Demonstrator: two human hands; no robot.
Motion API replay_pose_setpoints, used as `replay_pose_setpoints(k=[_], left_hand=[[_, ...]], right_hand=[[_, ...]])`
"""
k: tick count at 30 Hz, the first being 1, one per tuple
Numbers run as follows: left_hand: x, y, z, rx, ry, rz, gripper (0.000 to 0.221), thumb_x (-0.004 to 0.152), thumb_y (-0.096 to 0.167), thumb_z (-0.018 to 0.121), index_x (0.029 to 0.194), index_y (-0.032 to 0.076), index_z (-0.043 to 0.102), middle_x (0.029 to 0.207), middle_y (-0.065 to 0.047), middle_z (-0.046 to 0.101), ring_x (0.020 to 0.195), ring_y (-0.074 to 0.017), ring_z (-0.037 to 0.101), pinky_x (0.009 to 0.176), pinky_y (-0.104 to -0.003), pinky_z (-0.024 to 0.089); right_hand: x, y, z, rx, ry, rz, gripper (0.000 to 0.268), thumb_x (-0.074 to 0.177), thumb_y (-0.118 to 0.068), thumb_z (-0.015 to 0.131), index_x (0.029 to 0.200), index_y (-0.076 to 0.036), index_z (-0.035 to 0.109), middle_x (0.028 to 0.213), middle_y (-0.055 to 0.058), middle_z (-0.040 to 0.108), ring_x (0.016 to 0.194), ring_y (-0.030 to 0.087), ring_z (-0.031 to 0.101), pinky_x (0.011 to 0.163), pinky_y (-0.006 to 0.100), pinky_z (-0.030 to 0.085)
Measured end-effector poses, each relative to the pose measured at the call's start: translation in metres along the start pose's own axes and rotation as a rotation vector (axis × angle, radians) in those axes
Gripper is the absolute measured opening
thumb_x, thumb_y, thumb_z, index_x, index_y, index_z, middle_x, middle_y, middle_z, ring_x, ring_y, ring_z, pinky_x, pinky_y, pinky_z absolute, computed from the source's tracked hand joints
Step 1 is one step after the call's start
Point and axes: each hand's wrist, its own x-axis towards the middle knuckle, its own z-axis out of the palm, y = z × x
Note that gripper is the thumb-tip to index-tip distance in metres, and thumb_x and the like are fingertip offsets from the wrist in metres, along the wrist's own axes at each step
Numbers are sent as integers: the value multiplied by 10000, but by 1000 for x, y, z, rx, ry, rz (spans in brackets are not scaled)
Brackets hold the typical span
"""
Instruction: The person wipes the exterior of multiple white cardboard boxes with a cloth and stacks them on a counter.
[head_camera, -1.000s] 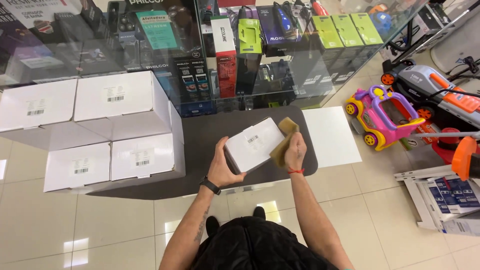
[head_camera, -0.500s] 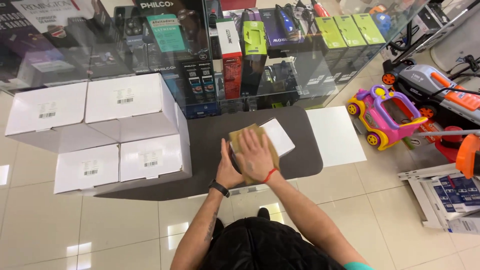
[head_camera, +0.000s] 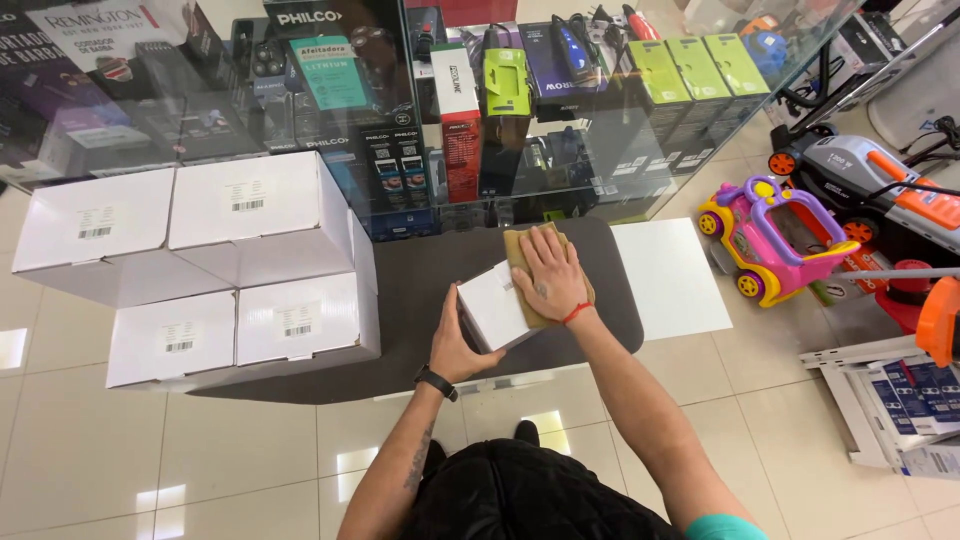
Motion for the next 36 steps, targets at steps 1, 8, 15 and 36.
replay_pose_setpoints(k=[1,8,15,36], left_hand=[[-1,3,0,-20,-2,-12,1435,534,359,953,1589,20,42,1659,-193,169,1519,-411,226,1231,-495,330],[5,10,-15,-61,-8,-84,1350,539,289,942,1604,57,144,1692,-168,98,1532,-402,202,1232,-471,366],[13,-47,-5,-240,220,-315,961,707,291,938,1500,107,428,1579,-126,346,1371,-363,484,1134,-461,507],[2,29,14,259,262,-165,678,1019,351,435,1605,106,197,1565,-292,307,1332,-522,471,1004,-609,490]], right_hand=[[4,6,3,26,-43,38,680,1014,-595,353,1568,-202,380,1637,62,335,1520,310,275,1185,603,279],[28,45,63,215,44,96,519,1032,-605,406,1328,-208,562,1384,62,561,1384,309,493,1119,514,449],[-26,51,62,288,198,253,435,993,-612,507,949,-197,632,892,36,631,901,331,713,761,495,586],[-96,-58,-6,1379,17,429,483,1083,-297,422,1487,-49,512,1458,216,555,1362,350,489,1154,500,369]])
